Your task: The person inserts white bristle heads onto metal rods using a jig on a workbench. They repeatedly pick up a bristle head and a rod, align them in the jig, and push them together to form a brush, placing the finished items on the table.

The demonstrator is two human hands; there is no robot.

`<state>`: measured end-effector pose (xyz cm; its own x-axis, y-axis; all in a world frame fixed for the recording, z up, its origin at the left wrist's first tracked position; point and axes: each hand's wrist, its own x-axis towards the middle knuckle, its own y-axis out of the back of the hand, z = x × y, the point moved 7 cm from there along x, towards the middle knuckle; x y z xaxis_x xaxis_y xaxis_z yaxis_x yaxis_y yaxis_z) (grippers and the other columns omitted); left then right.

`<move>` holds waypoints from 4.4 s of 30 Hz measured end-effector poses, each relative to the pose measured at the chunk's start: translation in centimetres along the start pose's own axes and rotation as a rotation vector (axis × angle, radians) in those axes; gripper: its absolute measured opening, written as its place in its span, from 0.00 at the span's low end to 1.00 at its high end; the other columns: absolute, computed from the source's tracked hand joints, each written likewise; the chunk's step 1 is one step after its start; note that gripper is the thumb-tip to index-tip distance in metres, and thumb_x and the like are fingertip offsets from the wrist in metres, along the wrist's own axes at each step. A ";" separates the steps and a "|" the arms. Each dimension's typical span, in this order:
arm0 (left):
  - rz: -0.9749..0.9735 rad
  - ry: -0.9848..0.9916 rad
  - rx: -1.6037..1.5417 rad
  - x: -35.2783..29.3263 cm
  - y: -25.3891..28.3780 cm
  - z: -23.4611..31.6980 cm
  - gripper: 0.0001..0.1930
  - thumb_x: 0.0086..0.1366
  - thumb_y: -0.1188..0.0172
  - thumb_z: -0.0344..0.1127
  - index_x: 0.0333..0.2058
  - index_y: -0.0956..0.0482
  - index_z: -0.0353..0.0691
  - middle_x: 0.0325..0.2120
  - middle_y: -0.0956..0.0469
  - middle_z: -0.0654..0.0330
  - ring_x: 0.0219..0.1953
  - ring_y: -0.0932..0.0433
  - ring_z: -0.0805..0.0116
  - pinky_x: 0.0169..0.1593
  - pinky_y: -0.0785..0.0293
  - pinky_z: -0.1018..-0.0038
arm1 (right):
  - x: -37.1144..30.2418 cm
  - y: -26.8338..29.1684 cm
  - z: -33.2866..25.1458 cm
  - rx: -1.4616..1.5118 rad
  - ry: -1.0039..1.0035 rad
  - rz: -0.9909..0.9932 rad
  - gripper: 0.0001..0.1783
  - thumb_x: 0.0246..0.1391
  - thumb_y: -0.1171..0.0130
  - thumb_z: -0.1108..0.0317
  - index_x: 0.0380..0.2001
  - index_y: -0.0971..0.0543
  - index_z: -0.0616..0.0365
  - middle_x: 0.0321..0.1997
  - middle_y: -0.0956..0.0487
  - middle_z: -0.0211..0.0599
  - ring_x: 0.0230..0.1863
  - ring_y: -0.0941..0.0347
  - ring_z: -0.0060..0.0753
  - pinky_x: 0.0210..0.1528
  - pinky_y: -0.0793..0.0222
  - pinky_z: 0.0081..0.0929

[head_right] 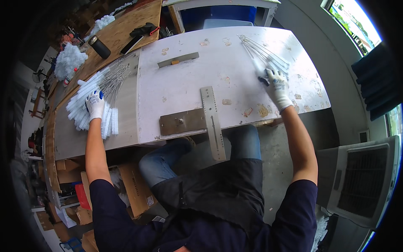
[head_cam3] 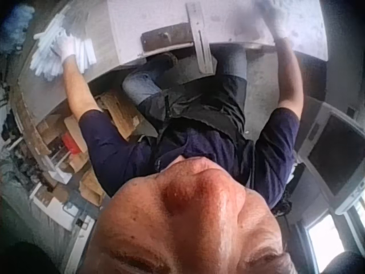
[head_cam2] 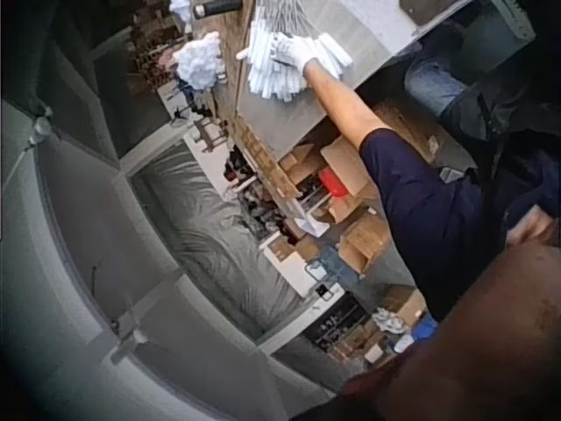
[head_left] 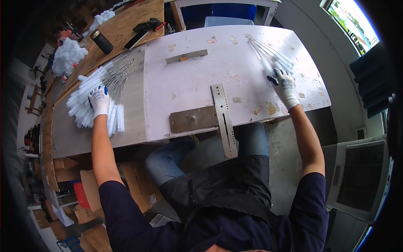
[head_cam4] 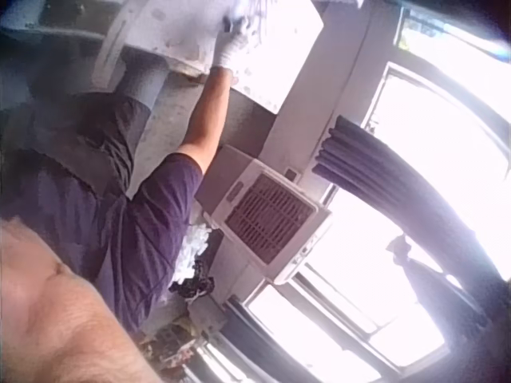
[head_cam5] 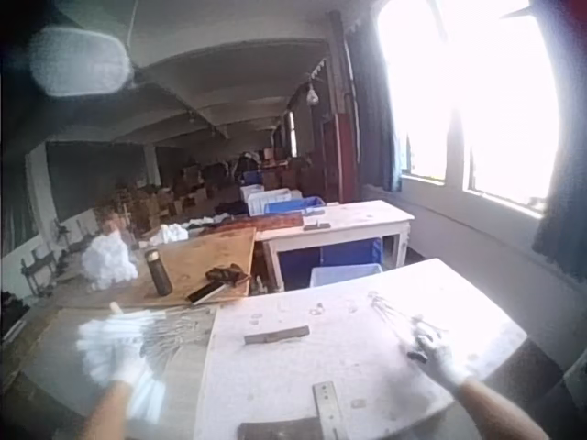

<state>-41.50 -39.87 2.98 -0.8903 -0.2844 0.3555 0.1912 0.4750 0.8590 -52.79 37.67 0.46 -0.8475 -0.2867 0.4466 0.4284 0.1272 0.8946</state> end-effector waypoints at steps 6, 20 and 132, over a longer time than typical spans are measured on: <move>0.029 -0.060 0.029 -0.4 1.5 -1.1 0.14 0.70 0.48 0.44 0.47 0.20 0.46 0.49 0.21 0.54 0.54 0.24 0.54 0.61 0.36 0.50 | -0.4 0.6 3.0 -0.033 -0.207 -0.059 0.43 0.53 0.35 0.40 0.65 0.31 0.52 0.61 0.26 0.46 0.62 0.32 0.51 0.61 0.36 0.51; 0.068 0.525 -1.863 -5.1 13.6 12.1 0.06 0.68 0.45 0.30 0.35 0.21 0.36 0.26 0.19 0.59 0.26 0.19 0.66 0.30 0.22 0.68 | -3.6 4.9 -23.8 0.892 0.174 0.006 0.09 0.52 0.31 0.63 0.32 0.17 0.55 0.32 0.18 0.42 0.36 0.21 0.48 0.41 0.26 0.40; -0.945 0.995 -2.562 -33.9 12.2 33.5 0.08 0.70 0.41 0.39 0.31 0.21 0.46 0.15 0.39 0.74 0.14 0.41 0.81 0.18 0.51 0.81 | -6.6 1.2 -34.9 0.459 0.010 -0.674 0.26 0.64 0.51 0.50 0.35 0.15 0.63 0.38 0.16 0.58 0.43 0.18 0.57 0.49 0.24 0.45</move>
<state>-22.85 3.40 -10.95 -0.8277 -0.0739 -0.5562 0.4965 -0.5584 -0.6646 -35.80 6.55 -1.96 -0.8735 -0.4490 -0.1883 -0.3457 0.2998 0.8892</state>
